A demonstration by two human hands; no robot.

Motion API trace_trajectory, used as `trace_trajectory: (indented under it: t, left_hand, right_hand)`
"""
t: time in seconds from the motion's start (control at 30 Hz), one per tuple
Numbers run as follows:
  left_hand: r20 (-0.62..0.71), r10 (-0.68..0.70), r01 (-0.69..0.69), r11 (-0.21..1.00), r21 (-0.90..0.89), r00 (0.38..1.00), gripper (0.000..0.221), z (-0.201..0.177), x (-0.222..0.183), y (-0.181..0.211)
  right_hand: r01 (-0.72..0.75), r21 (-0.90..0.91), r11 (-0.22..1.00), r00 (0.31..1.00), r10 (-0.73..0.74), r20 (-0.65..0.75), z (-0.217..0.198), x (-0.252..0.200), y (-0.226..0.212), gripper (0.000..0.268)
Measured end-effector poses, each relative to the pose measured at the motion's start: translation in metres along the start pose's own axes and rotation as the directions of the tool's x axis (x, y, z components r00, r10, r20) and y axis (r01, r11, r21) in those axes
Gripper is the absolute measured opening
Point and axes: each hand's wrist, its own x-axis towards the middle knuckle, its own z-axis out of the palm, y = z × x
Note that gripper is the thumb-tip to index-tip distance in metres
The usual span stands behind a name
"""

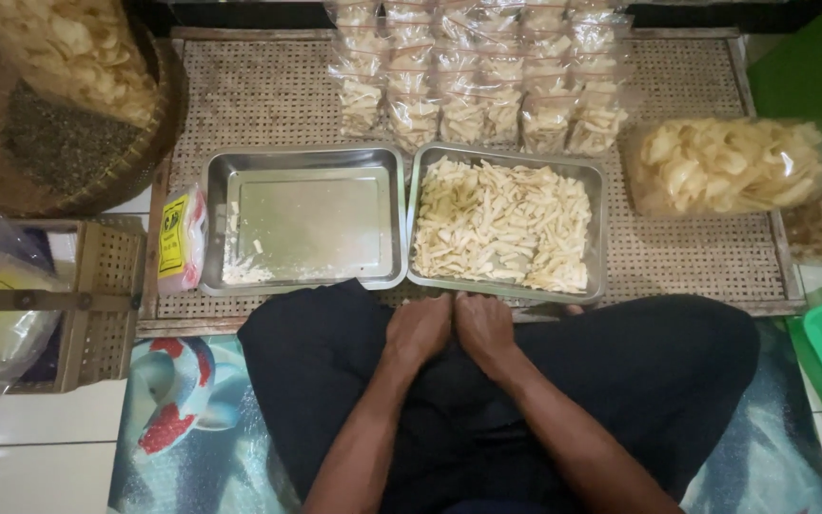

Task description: The person sits on a mat and packs dried food strips from a metal tray into small plastic bags. They open a bag, fill it with the strips, and set it aside among other filled bags.

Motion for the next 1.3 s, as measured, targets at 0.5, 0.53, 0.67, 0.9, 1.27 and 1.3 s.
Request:
trace_trajectory:
  t: [0.5, 0.53, 0.67, 0.9, 1.27, 1.3]
  left_hand:
    - [-0.363, -0.115, 0.044, 0.979, -0.200, 0.925, 0.032, -0.011, -0.021, 0.025]
    - [-0.363, -0.117, 0.046, 0.979, -0.199, 0.924, 0.032, -0.014, -0.021, 0.027]
    - [-0.316, -0.168, 0.167, 0.985, -0.032, 0.934, 0.039, -0.003, -0.001, 0.014]
    - [-0.280, -0.196, 0.218, 0.975, 0.051, 0.940, 0.030, 0.017, 0.010, 0.000]
    - [-0.282, -0.242, 0.265, 0.963, 0.049, 0.928, 0.035, 0.029, 0.018, -0.007]
    - [-0.284, -0.240, 0.263, 0.964, 0.047, 0.928, 0.036, 0.035, 0.021, -0.010]
  right_hand:
    - [0.007, 0.140, 0.990, 1.000, -0.008, 0.001, -0.043, -0.021, -0.001, 0.016]
    - [0.009, 0.141, 0.990, 1.000, -0.009, 0.002, -0.043, -0.023, 0.003, 0.016]
    - [-0.153, 0.175, 0.973, 0.926, 0.203, -0.318, -0.037, -0.011, 0.037, 0.018]
    - [-0.591, 0.242, 0.769, 0.729, 0.638, -0.248, -0.066, 0.024, 0.102, 0.067]
    - [-0.575, 0.224, 0.787, 0.671, 0.610, -0.422, -0.035, 0.061, 0.142, 0.060]
    - [-0.619, 0.170, 0.766, 0.639, 0.618, -0.459, -0.020, 0.066, 0.156, 0.066]
